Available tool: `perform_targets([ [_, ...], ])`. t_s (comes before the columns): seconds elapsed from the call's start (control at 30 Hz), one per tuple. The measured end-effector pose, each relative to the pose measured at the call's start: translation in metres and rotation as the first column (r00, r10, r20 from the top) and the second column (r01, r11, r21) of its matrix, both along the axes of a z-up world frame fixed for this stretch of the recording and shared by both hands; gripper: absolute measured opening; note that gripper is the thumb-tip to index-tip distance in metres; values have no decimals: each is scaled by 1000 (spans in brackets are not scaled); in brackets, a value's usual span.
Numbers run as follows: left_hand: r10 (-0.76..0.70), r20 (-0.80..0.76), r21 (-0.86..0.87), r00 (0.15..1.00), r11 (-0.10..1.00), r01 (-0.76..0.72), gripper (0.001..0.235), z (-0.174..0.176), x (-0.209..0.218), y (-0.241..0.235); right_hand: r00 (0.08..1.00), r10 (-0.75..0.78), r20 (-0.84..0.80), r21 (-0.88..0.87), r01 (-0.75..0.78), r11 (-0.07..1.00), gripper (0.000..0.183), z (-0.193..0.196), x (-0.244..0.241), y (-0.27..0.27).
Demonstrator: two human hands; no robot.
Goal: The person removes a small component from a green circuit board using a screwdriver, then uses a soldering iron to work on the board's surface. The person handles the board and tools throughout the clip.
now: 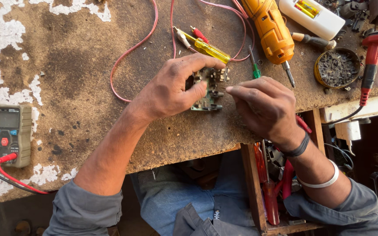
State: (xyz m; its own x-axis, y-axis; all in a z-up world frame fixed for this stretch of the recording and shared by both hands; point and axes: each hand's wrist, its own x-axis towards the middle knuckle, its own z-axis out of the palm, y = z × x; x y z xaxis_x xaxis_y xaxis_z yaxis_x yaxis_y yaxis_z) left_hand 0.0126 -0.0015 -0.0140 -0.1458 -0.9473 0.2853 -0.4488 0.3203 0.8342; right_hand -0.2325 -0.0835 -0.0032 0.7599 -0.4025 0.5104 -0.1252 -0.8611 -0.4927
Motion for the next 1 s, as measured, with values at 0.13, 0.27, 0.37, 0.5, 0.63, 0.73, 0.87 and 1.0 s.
perform_targets([
  [0.13, -6, 90, -50, 996, 999, 11, 57, -4, -5, -1, 1000, -4, -23, 67, 5, 998, 31, 0, -2, -3],
  [0.27, 63, 172, -64, 983, 997, -53, 82, 2, -1, 4, 994, -95, -53, 97, 100, 990, 27, -3, -1, 0],
  [0.37, 105, 311, -104, 945, 992, -76, 92, 4, 3, 5, 994, -107, -22, 123, 109, 986, 24, -3, -1, 1],
  [0.5, 135, 458, -115, 879, 989, -92, 104, 0, 3, 3, 995, -100, -13, 121, 101, 988, 22, -3, -2, 2],
  [0.63, 139, 503, -92, 853, 990, -107, 104, -5, 2, 1, 997, -82, -8, 129, 82, 988, 22, -3, -1, 0],
  [0.73, 151, 456, -175, 877, 982, -78, 105, -9, 1, 0, 998, -63, 14, 137, 61, 989, 21, -3, -2, 1],
  [0.87, 230, 406, -293, 885, 950, -112, 107, -10, 4, -1, 994, -91, -53, 131, 98, 987, 21, -4, -2, 0],
  [1.0, 317, 464, -207, 827, 947, -247, 79, -14, 6, -2, 987, -122, -101, -70, 115, 991, 21, -4, 3, -1],
])
